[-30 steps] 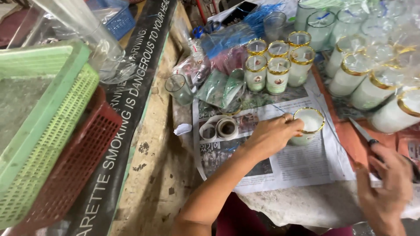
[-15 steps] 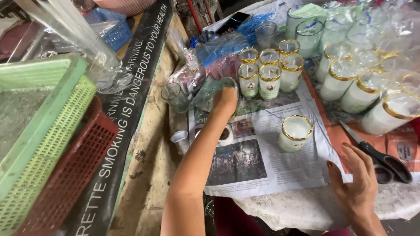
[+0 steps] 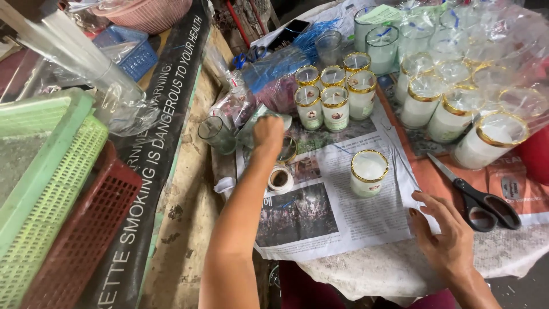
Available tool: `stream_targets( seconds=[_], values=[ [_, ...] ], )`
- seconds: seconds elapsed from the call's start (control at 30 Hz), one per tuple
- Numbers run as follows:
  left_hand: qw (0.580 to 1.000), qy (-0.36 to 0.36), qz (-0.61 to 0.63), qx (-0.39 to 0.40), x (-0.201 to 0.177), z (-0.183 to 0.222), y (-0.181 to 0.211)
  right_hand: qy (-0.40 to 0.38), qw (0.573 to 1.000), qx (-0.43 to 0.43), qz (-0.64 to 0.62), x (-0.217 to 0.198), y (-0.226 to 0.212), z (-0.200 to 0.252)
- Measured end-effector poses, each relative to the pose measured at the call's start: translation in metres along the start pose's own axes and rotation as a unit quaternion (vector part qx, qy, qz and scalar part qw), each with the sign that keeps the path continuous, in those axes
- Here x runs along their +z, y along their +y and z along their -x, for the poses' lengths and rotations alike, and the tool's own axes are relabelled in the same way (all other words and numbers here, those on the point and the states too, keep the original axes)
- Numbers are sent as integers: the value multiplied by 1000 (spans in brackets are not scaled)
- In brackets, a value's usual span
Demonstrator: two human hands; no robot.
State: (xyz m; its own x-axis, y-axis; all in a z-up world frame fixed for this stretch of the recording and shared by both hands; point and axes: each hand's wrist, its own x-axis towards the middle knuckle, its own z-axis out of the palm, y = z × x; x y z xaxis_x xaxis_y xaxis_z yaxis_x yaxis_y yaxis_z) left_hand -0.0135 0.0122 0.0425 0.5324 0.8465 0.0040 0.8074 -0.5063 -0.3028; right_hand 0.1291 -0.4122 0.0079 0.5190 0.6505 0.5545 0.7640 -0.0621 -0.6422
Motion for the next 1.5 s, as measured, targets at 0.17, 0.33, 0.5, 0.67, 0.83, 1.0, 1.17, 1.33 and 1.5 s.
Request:
stream_targets(
  seconds=[0.17, 0.33, 0.5, 0.67, 0.83, 1.0, 1.17, 1.33, 1.5],
  values=[
    [977, -27, 207, -35, -40, 9, -53, -4, 999, -21, 23, 3, 5, 1],
    [967, 61, 249, 2, -39, -1, -90, -13, 999, -43, 20, 5, 8, 0],
    [971, 34, 213, -102, -63, -8, -109, -1, 997, -69, 20, 8, 10, 0],
    [946, 90, 300, -76, -58, -5, -127, -13, 998, -47, 40, 8, 11, 3],
    [890, 131, 436, -19, -82, 1, -132, -13, 996, -57, 63, 11, 18, 6],
    [956, 129, 258, -47, -106, -6, -137, -22, 997, -45, 62, 11, 14, 7],
    [952, 254, 168, -39, -116, -29, -169, -10, 997, -67, 38, 10, 4, 1],
    [869, 313, 380, -46, -188, 48, -160, -1, 996, -66, 61, 13, 12, 8],
    [849, 413, 311, 110, -175, 130, -118, 25, 997, -70, 15, -1, -22, 6]
  ],
)
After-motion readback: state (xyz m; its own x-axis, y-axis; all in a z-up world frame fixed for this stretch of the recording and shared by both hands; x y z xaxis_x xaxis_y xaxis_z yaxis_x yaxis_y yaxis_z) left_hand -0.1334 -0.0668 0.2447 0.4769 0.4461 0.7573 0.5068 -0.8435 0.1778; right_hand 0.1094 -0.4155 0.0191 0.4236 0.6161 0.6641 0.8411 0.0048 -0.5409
